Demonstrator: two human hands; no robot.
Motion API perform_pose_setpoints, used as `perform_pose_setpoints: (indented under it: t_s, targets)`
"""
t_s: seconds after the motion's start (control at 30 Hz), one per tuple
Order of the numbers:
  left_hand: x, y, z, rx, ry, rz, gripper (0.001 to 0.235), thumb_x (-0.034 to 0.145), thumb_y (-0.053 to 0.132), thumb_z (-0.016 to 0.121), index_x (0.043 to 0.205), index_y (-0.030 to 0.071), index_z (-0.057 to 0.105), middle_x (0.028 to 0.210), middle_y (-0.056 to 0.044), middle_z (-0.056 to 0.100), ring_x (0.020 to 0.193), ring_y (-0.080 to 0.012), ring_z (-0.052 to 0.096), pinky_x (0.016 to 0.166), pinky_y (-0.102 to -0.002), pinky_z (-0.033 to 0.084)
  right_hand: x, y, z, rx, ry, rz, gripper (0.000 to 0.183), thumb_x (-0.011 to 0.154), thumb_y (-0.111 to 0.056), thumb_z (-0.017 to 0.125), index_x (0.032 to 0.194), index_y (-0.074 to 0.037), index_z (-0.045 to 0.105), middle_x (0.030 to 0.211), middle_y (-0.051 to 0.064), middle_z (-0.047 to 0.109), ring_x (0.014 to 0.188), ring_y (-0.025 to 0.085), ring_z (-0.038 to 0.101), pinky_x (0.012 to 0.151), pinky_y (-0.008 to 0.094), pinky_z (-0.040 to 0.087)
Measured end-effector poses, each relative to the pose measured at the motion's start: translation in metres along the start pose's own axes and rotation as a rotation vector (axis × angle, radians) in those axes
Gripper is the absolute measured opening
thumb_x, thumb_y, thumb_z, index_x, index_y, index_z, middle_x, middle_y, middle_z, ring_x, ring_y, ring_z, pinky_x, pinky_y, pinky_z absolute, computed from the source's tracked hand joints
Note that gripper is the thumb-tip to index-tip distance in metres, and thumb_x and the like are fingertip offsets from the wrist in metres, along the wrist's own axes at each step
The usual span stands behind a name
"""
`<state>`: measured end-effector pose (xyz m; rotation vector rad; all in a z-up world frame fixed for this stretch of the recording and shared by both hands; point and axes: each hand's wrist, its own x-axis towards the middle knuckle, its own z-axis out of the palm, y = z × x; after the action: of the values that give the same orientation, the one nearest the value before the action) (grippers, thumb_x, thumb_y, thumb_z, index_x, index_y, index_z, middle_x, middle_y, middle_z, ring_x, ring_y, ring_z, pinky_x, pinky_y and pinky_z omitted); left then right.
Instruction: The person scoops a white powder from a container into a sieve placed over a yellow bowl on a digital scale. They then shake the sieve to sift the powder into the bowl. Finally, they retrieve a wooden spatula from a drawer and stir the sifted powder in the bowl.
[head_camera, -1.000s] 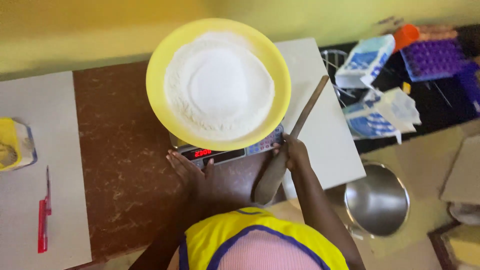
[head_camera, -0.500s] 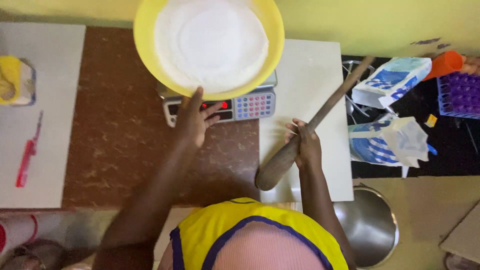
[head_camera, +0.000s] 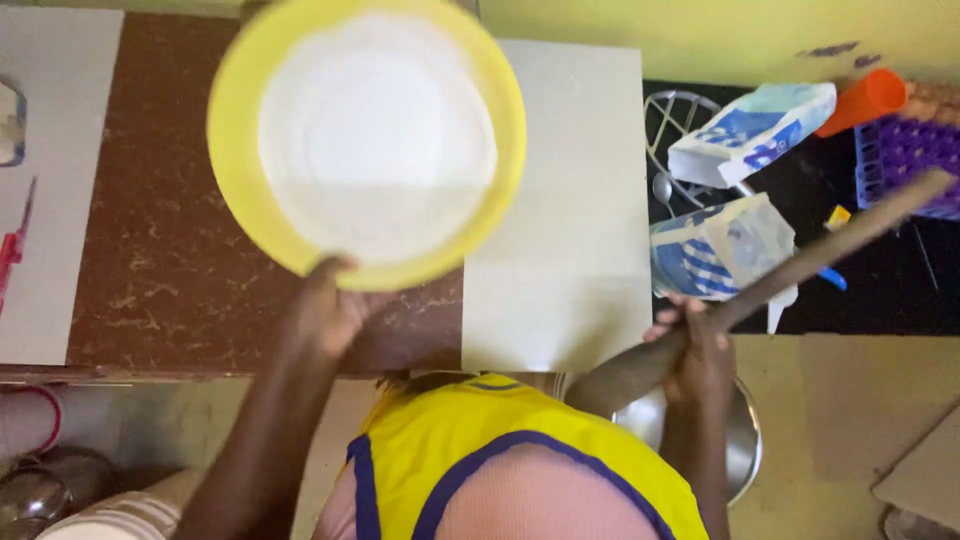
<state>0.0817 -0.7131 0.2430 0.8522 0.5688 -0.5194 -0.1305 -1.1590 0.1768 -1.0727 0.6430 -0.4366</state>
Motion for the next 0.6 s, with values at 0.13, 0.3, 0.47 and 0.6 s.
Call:
perform_pose_setpoints:
  t_s: [0.13, 0.3, 0.47, 0.6]
  targets:
    - [-0.065, -0.048, -0.011, 0.07, 0.089, -0.131, 0.054, 0.088, 0.02, 0.065, 0.14, 0.007, 0.062, 0.134, -0.021, 0.074, 0.112, -0.0424, 0.075, 0.102, -0.059, 0.064, 0.007, -0.034, -0.002, -0.091, 0.108, -0.102, 0.028, 0.117, -0.035, 0.067, 0.114, -0.008, 0.073, 0.083, 0.012, 0.072, 0.064, 0.022, 0.076, 0.064, 0.041, 0.071]
    - [-0.118, -0.074, 0.031, 0.171, 0.262, -0.238, 0.04, 0.105, 0.012, 0.053, 0.142, -0.003, 0.058, 0.14, -0.024, 0.072, 0.113, -0.0401, 0.072, 0.086, -0.046, 0.064, 0.009, -0.1, 0.044, -0.096, 0.264, -0.088, 0.027, 0.113, -0.038, 0.068, 0.11, -0.011, 0.074, 0.084, 0.001, 0.068, 0.07, 0.013, 0.066, 0.069, 0.028, 0.062]
    - [-0.14, -0.069, 0.046, 0.448, 0.237, -0.343, 0.052, 0.099, 0.019, 0.05, 0.148, 0.006, 0.061, 0.15, -0.017, 0.073, 0.139, -0.0374, 0.068, 0.114, -0.043, 0.055, -0.004, -0.134, 0.069, -0.115, 0.254, -0.517, 0.037, 0.102, -0.047, 0.076, 0.107, -0.011, 0.07, 0.079, 0.004, 0.063, 0.066, 0.022, 0.066, 0.065, 0.037, 0.062]
    - [-0.137, -0.061, 0.032, 0.586, 0.22, -0.371, 0.051, 0.101, 0.02, 0.049, 0.147, 0.005, 0.066, 0.147, -0.017, 0.075, 0.131, -0.0364, 0.072, 0.11, -0.045, 0.058, -0.024, -0.143, 0.097, -0.008, 0.261, -0.646, 0.034, 0.107, -0.044, 0.072, 0.108, -0.011, 0.066, 0.078, 0.004, 0.058, 0.062, 0.021, 0.061, 0.064, 0.035, 0.06]
